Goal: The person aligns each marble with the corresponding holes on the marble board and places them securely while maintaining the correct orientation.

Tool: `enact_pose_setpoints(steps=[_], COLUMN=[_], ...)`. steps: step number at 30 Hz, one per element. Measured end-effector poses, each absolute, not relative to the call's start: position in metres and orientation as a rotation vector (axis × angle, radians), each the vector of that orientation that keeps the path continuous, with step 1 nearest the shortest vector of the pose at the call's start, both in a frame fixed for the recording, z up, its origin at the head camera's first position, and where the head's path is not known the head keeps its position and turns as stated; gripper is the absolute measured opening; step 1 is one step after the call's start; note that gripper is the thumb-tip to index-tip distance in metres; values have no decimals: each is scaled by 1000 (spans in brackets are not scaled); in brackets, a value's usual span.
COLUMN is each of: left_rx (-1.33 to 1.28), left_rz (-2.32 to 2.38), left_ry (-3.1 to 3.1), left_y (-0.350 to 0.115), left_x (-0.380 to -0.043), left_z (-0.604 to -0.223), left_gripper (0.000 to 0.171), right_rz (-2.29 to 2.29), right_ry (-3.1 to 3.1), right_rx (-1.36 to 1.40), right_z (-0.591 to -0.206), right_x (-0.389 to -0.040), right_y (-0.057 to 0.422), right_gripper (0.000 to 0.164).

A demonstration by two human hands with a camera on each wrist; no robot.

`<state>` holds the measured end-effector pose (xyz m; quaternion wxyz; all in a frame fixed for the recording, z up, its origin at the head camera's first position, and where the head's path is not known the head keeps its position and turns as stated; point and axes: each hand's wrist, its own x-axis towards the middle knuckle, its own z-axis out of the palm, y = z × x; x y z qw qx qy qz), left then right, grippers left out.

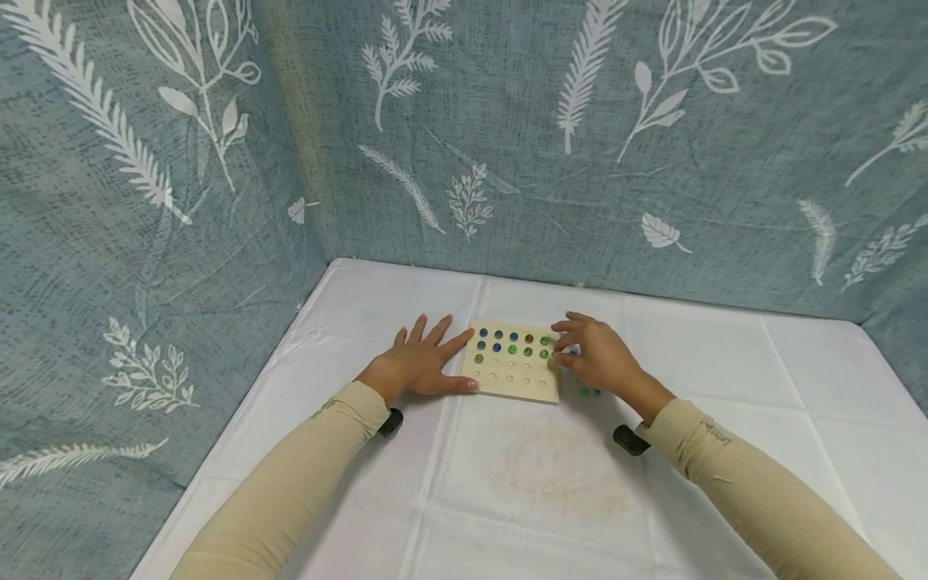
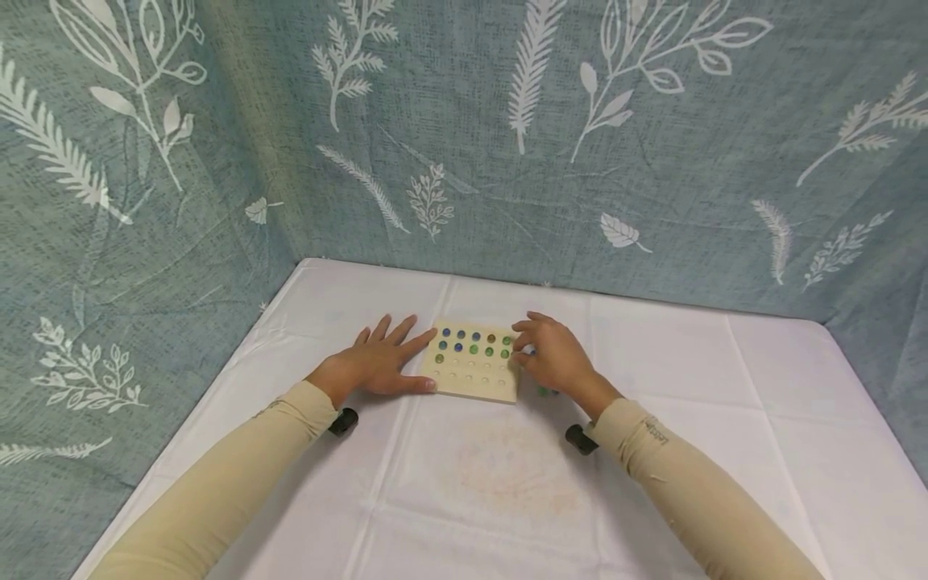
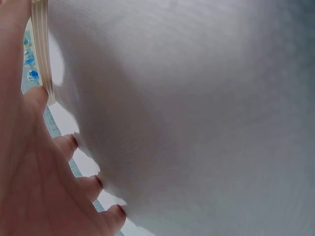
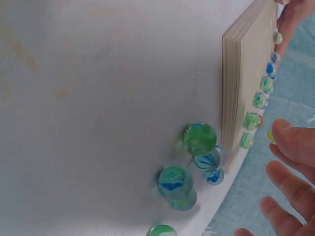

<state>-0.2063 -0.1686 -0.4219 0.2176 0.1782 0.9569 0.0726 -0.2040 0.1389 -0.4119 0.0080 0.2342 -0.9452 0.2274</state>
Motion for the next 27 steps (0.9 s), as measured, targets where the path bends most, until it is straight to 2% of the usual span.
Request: enact_pose_setpoints(steps=[27], left_rx=[504], left_rz=[218], left_ry=[2655], left_y=[-169], left_x=[-207], left_z=[-424], left_gripper=[93], right_rz=[706], right_ry=[-2929], right_rx=[784], right_z=[-412], right_x=[-206], right_y=[128], right_gripper=[12])
